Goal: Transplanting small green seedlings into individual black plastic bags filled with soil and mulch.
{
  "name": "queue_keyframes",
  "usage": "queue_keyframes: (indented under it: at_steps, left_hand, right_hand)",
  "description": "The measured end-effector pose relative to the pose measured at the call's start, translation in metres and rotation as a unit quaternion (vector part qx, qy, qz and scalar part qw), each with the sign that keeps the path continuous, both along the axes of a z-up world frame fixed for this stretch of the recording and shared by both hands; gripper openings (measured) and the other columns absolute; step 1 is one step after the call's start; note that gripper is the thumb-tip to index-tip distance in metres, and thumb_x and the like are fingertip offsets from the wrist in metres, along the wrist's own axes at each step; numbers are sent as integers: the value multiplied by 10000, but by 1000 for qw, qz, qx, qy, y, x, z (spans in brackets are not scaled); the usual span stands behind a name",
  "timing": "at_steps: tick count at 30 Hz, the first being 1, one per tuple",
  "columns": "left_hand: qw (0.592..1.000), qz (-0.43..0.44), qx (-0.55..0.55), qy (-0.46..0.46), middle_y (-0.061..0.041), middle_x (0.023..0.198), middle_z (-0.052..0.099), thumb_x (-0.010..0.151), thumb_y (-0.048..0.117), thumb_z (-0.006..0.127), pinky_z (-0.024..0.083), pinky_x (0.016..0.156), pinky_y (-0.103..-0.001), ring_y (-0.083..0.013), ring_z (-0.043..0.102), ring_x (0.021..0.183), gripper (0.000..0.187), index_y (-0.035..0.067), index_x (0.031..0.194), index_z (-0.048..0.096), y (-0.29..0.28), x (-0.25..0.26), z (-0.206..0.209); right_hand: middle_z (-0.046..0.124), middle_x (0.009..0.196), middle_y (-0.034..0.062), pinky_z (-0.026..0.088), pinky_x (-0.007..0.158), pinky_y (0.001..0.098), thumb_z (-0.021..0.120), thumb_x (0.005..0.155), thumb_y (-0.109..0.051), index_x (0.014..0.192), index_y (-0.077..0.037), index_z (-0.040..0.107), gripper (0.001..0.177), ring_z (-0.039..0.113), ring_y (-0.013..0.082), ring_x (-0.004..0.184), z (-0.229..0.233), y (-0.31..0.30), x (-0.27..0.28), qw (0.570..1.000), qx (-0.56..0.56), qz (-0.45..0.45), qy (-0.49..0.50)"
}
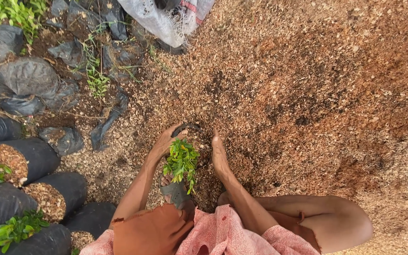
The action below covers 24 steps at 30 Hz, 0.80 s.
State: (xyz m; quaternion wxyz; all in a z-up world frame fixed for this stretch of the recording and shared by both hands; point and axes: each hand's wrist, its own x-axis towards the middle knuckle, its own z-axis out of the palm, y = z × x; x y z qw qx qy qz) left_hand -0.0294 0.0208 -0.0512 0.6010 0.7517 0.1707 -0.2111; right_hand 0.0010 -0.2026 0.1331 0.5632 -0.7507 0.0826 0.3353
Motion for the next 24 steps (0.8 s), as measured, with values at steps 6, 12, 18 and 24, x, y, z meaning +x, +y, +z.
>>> queue_keyframes:
  at_steps: [6, 12, 18, 24]
  left_hand:
    - [966, -50, 127, 218, -180, 968, 633, 957, 643, 569, 504, 620, -381, -266, 616, 750, 768, 46, 1431, 467, 17, 8, 67]
    - [971, 0, 179, 159, -238, 1464, 528, 944, 593, 636, 447, 1044, -665, -447, 563, 1292, 702, 149, 1473, 504, -7, 9, 112]
    - [985, 20, 162, 60, -57, 1290, 709, 962, 141, 660, 603, 804, -390, -260, 731, 1027, 275, 255, 1197, 747, -23, 23, 124]
    - [992, 19, 127, 2, -196, 1234, 712, 998, 186, 642, 609, 752, -429, -329, 734, 984, 318, 210, 1310, 700, -10, 17, 22]
  right_hand:
    - [73, 1667, 288, 58, 1188, 730, 61, 978, -739, 1601, -148, 321, 897, 13, 522, 1528, 20, 10, 18, 989, 55, 6, 140]
    - [515, 1439, 346, 305, 1206, 613, 203, 1055, -565, 1414, 3, 578, 770, 432, 518, 1400, 2, -9, 43, 982, 101, 157, -32]
    - [574, 653, 152, 497, 930, 653, 200, 1056, -584, 1465, 53, 495, 813, 600, 356, 712, -29, -1, 54, 941, -35, 336, -22]
    - [671, 897, 221, 501, 629, 376, 396, 1079, -275, 1535, 33, 402, 550, 569, 242, 640, -134, 21, 61, 901, -37, 432, -13]
